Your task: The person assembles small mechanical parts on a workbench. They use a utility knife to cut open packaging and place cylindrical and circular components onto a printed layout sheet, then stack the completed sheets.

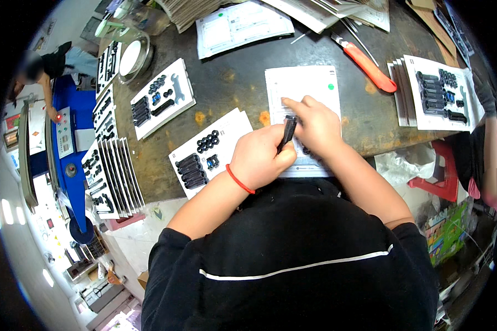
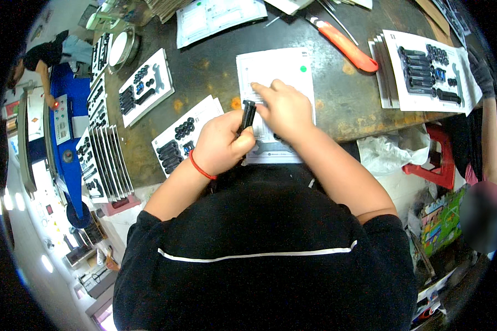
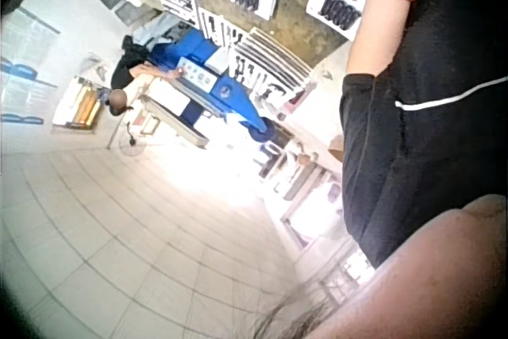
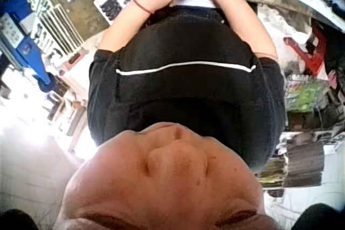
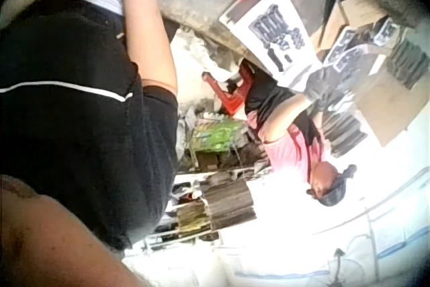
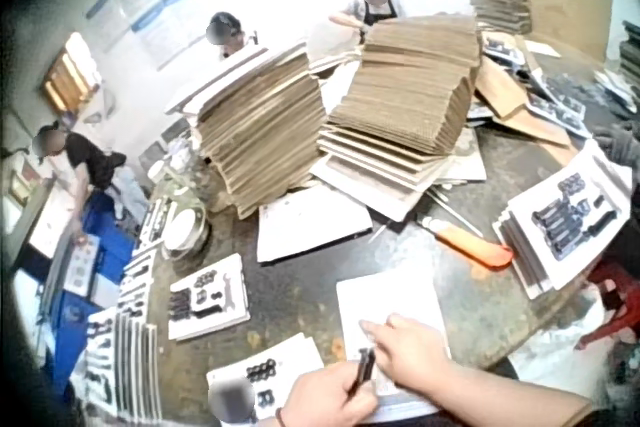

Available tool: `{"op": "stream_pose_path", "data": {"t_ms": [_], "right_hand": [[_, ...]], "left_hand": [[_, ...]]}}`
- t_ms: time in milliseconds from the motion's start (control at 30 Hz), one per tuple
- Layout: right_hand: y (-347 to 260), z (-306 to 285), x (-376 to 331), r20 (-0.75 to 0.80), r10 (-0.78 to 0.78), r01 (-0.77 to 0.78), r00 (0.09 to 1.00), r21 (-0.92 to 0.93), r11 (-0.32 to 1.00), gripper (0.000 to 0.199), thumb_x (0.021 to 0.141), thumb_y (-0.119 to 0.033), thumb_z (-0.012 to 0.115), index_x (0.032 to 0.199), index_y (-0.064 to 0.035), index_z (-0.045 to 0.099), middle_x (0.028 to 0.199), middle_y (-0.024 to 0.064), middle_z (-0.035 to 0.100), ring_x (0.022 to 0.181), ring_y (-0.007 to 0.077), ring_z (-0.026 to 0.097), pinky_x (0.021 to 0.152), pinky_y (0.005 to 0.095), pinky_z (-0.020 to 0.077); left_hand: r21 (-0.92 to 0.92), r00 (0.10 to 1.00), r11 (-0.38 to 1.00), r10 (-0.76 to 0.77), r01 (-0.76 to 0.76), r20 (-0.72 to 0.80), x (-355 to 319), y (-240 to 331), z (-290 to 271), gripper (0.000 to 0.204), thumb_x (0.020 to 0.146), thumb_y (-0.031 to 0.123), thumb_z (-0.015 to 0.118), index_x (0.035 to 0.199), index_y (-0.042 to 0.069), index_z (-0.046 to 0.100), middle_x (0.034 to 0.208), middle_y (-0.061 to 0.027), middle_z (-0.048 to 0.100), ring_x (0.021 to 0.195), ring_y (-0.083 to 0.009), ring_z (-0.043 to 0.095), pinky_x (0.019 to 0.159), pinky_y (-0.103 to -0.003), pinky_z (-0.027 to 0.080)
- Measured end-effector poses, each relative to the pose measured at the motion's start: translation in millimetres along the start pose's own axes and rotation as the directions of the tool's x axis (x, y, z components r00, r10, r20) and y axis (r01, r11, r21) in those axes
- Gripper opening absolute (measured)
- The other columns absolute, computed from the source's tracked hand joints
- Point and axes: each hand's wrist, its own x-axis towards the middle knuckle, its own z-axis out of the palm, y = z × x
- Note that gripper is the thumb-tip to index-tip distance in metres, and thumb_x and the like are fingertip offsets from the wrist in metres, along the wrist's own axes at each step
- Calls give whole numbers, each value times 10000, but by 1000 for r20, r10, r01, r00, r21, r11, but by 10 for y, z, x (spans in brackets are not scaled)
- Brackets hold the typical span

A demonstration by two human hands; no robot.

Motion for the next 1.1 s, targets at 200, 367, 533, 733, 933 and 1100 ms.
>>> {"op": "stream_pose_path", "data": {"t_ms": [200,367,533,733,933,1100], "right_hand": [[-295,-250,-146,264,103,-269,959,734,624,213,891,-101,687,1085,-19,655,807,33,645,707,130,605,657,266,486],[-529,-242,-199,418,124,-430,900,806,407,155,902,-72,680,1037,-3,646,790,-14,619,703,30,548,633,207,446],[-510,-253,-223,580,28,-579,814,808,106,161,910,-55,632,1050,21,650,754,2,600,650,57,507,605,208,409],[-708,-103,-230,652,-32,-652,758,758,18,209,922,-100,666,1088,27,668,733,14,590,626,88,484,594,234,404],[-959,137,-320,726,45,-706,686,649,283,103,940,-88,652,990,-6,687,835,28,650,698,86,538,635,234,445],[-1165,243,-220,803,24,-739,595,536,408,81,953,-72,619,1009,-18,644,871,12,632,766,92,577,689,245,475]], "left_hand": [[327,980,943,5,62,-199,-266,-149,36,208,844,242,614,869,39,577,781,-151,670,674,-351,667,586,-444,531],[373,938,928,122,9,-325,-411,-163,115,297,831,263,683,1026,46,624,750,-142,663,673,-332,666,590,-427,536],[-368,992,922,-121,119,16,-628,-263,-6,231,889,253,682,956,37,635,751,-80,637,630,-170,593,604,-299,488],[-879,965,413,-201,239,168,-936,-499,11,154,972,161,599,1022,22,644,787,-10,627,640,-62,536,597,-206,441],[-838,939,497,-339,226,52,-1182,-592,63,136,966,145,630,977,10,640,806,-22,656,680,-86,601,623,-232,498],[-760,973,633,-229,146,-4,-1413,-812,209,238,910,219,726,986,3,661,747,-35,660,658,-96,607,615,-245,496]]}}
